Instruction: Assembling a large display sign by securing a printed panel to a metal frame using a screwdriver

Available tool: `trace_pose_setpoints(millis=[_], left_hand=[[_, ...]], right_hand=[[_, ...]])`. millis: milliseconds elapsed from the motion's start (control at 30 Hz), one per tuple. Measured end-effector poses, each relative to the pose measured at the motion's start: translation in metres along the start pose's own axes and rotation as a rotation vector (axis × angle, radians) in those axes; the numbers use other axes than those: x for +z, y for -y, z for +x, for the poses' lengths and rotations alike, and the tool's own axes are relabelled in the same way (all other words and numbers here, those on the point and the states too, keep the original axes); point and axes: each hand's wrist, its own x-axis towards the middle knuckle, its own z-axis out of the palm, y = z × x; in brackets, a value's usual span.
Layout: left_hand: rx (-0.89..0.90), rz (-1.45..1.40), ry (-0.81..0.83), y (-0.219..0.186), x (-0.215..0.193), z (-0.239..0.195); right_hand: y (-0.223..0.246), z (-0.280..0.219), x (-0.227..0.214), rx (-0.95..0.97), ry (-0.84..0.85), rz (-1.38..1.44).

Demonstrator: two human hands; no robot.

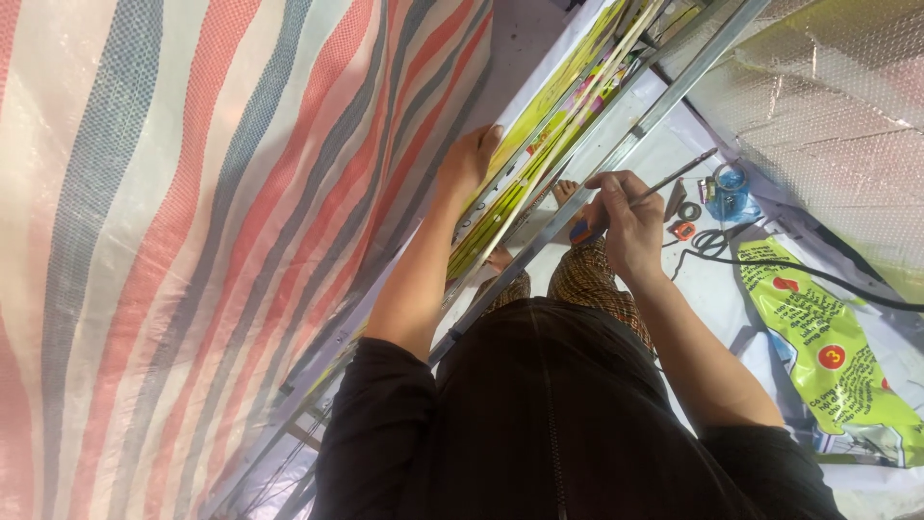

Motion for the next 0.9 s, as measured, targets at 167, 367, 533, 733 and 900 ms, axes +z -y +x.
trace_pose_setpoints(millis=[167,367,533,733,900], left_hand=[[0.048,0.0,0.009,-0.002,-0.004,-0.006],[0.06,-0.043,0.023,-0.008,-0.008,-0.011],[0.076,-0.003,0.016,0.002,-0.003,-0.004],[0.138,0.126,-0.032,0.001,0.002,-0.005],[0.192,0.196,-0.12,0.001,0.008,-0.008]], right_hand=[[0.003,0.002,0.001,0.001,0.001,0.033],[-0.001,0.005,-0.001,-0.002,0.003,0.025],[0.0,0.002,-0.001,0.009,0.018,-0.016],[0.0,0.001,-0.002,0.013,0.006,-0.007],[0.002,0.001,-0.001,0.014,-0.007,-0.02]])
